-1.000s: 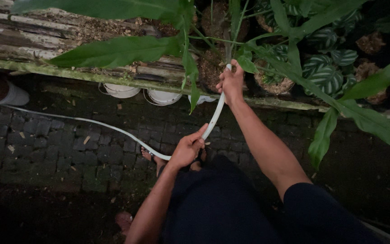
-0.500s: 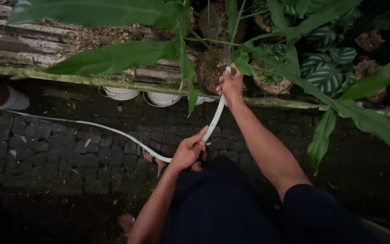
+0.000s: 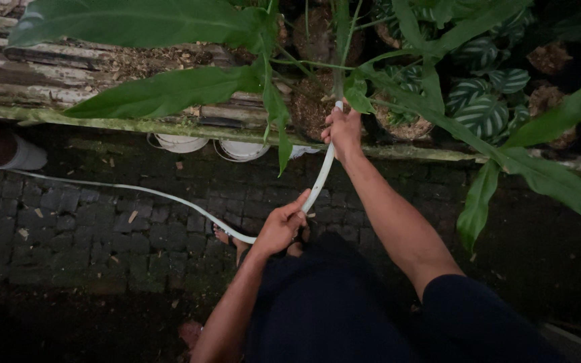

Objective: The person uses a white hose to water several potted plants arranged on a bamboo rack. They move the hose from one pot to the next, directing water onto the soil and leaves.

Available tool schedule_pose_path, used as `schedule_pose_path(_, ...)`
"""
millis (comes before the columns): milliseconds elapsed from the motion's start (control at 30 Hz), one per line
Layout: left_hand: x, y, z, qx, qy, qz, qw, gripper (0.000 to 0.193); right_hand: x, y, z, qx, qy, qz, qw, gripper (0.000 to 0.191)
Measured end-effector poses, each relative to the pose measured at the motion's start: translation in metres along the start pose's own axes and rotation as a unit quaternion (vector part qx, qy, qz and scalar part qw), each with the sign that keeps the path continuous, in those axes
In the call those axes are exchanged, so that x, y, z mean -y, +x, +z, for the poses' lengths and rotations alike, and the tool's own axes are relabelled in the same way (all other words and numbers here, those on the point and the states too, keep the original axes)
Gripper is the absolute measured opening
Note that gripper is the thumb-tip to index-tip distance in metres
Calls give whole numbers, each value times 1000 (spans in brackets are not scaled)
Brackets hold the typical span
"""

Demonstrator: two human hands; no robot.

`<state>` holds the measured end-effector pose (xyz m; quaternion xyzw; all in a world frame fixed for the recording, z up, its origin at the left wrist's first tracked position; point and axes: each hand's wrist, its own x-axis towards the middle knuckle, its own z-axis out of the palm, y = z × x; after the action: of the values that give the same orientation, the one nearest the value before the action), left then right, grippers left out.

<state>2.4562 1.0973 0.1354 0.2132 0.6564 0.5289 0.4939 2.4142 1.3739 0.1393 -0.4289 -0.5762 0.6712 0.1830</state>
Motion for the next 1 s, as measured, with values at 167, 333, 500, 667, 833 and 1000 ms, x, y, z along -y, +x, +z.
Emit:
schedule_pose_path(167,-4,0,0,8,-26,-20,999,58,-1,0,-2,8,2,-1,1000,53)
schedule_pose_path(333,-7,-3,1,10,-33,-12,999,58,0,-2,-3,11,-5,-9,1000,54)
schedule_pose_path(500,-6,-3,1,19,-40,-41,998,58,2,-5,-3,11,-8,-5,1000,54)
schedule_pose_path(667,-2,-4,4,11,-2,7,1000,57,3,-5,-3,18,-2,-7,1000,51)
schedule_pose_path(833,-4,-6,5,7,-21,-35,999,56,5,-5,-1,16,0,-6,1000,52)
schedule_pose_path(1000,-8,-7,5,2,-41,-26,999,57,5,-4,-1,19,8,-10,1000,56)
